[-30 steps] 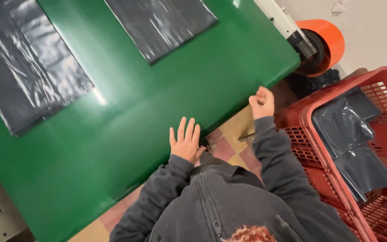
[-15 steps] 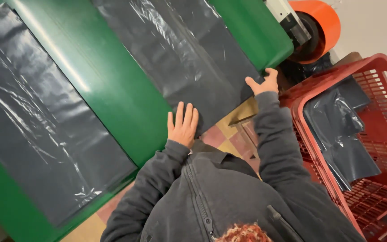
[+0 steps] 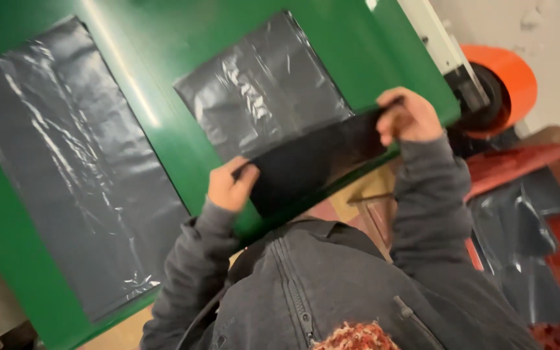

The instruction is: Folding plastic bags coming off a conveyor belt and placing them into a collection crate.

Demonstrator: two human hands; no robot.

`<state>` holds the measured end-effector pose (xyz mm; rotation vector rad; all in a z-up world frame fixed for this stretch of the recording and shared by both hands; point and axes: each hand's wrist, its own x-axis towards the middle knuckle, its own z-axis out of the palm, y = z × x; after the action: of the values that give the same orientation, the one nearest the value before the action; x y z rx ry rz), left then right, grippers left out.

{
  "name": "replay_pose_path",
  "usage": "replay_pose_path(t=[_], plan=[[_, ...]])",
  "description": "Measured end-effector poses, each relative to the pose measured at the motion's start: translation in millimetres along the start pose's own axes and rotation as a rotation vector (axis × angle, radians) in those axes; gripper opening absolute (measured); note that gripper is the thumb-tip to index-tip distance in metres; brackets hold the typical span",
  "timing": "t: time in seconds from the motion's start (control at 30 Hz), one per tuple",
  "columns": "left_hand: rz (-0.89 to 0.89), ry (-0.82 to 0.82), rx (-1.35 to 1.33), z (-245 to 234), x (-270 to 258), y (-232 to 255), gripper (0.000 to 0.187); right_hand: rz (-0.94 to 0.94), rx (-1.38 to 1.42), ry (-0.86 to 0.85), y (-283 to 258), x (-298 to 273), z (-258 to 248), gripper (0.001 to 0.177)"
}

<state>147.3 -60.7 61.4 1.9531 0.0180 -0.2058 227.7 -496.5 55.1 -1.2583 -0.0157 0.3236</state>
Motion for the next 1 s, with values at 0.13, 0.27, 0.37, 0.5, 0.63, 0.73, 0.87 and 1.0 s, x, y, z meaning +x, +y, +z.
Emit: replay_pose_path(t=[0.13, 0.27, 0.37, 0.5, 0.63, 0.73, 0.87, 1.0], plan=[[0.27, 0.3, -0.151, -13, 94, -60, 0.026, 0.142, -0.077, -0.101, 5, 163, 28, 0.052], [0.175, 0.498, -0.057, -10, 184, -160, 0.035, 0.288, -0.289, -0.015, 10, 276, 80, 0.048], [0.052, 0.563, 0.083, -13, 219, -193, 0.039, 0.246, -0.543, 0.029, 20, 325, 97, 0.05], [-0.079, 0.553, 0.114, -9, 220, -213, 0.042, -0.455, -1.206, -0.182, 35, 350, 114, 0.059], [-0.17, 0.539, 0.112, -10, 222, -212, 0.043, -0.464, -1.48, -0.475, 29, 359, 137, 0.06], [-0.176, 0.552, 0.037, -21, 203, -164, 0.04, -0.299, -1.766, -0.5, 31, 364, 153, 0.062], [-0.083, 0.712, 0.253, -28, 151, -45, 0.034, 0.085, -1.903, -0.532, 34, 375, 159, 0.053], [-0.201, 0.442, 0.018, 26, 127, -44, 0.045, 0.019, -1.927, -0.584, 40, 361, 146, 0.034]])
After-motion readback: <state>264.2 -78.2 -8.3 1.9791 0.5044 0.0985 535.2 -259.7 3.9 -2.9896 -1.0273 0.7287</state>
